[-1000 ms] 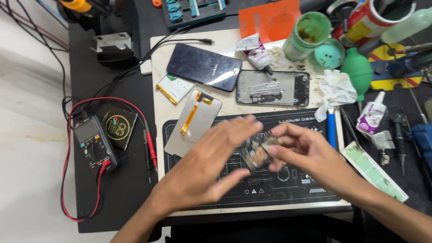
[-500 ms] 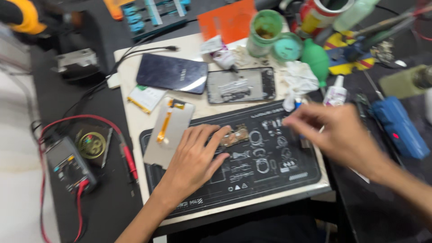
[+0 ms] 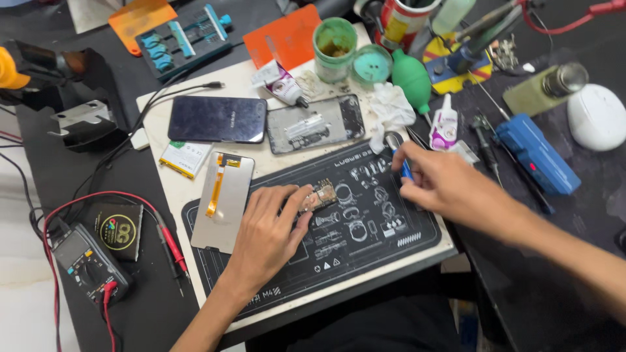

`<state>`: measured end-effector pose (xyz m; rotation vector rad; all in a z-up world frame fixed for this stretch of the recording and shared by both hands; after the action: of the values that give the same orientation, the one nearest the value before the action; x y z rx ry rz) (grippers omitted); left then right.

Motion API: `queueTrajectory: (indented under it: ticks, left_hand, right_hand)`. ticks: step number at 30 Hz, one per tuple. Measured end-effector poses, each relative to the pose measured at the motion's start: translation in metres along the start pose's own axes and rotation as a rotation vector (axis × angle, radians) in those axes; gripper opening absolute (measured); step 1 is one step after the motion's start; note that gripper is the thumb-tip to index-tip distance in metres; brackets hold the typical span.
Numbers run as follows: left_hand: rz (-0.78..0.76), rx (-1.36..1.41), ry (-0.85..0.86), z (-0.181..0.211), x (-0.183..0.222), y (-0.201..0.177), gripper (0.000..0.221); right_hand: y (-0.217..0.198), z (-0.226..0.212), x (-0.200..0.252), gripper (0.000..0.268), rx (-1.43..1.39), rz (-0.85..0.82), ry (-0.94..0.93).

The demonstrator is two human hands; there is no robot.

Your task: The person cleans an electronic circuit board and applies a substance to its surface using a brush-like tool and a cloth.

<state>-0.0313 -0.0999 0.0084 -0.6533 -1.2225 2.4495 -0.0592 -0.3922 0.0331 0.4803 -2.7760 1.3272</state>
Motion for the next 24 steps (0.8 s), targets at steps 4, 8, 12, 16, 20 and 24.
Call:
queueTrajectory:
  ticks: [4,8,12,16,20,24]
  left_hand:
    - [-0.031,0.040,-0.012,0.009,-0.003,0.002,0.041]
    - [-0.058,0.085,0.027,0.017,-0.008,0.009,0.037]
    - [-0.081,0.153,0.090,0.026,-0.015,0.014,0.038]
    - [-0.122,0.193,0.111,0.034,-0.026,0.022,0.039]
    - [-0.167,0.214,0.143,0.043,-0.034,0.029,0.040]
    - [-0.227,0.243,0.155,0.052,-0.036,0.033,0.040]
  right_hand:
    - [-0.024,0.014,0.030,0.028,-0.418,-0.011,-0.050]
    - [-0.046,0.015,0.054,0.040,-0.434,0.108,-0.254]
    - [-0.076,0.013,0.079,0.032,0.041,0.446,-0.181]
    - [-0.110,0.024,0.097,0.017,0.433,0.714,-0.115]
    - [-0.118,0.054,0.100,0.013,0.374,0.884,-0.262]
    - [-0.118,0.068,0.101,0.012,0.475,0.921,-0.245]
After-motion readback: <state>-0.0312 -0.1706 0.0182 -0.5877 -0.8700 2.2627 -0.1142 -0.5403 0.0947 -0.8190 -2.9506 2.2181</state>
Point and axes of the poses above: each hand's wrist, its own x-axis away from the middle knuckle, its own y-axis out of the palm, z = x × y, the point moved 2 cm from there along -x, towards the middle knuckle, and after that the axes turned 14 degrees about -y, right-handed, at the moved point
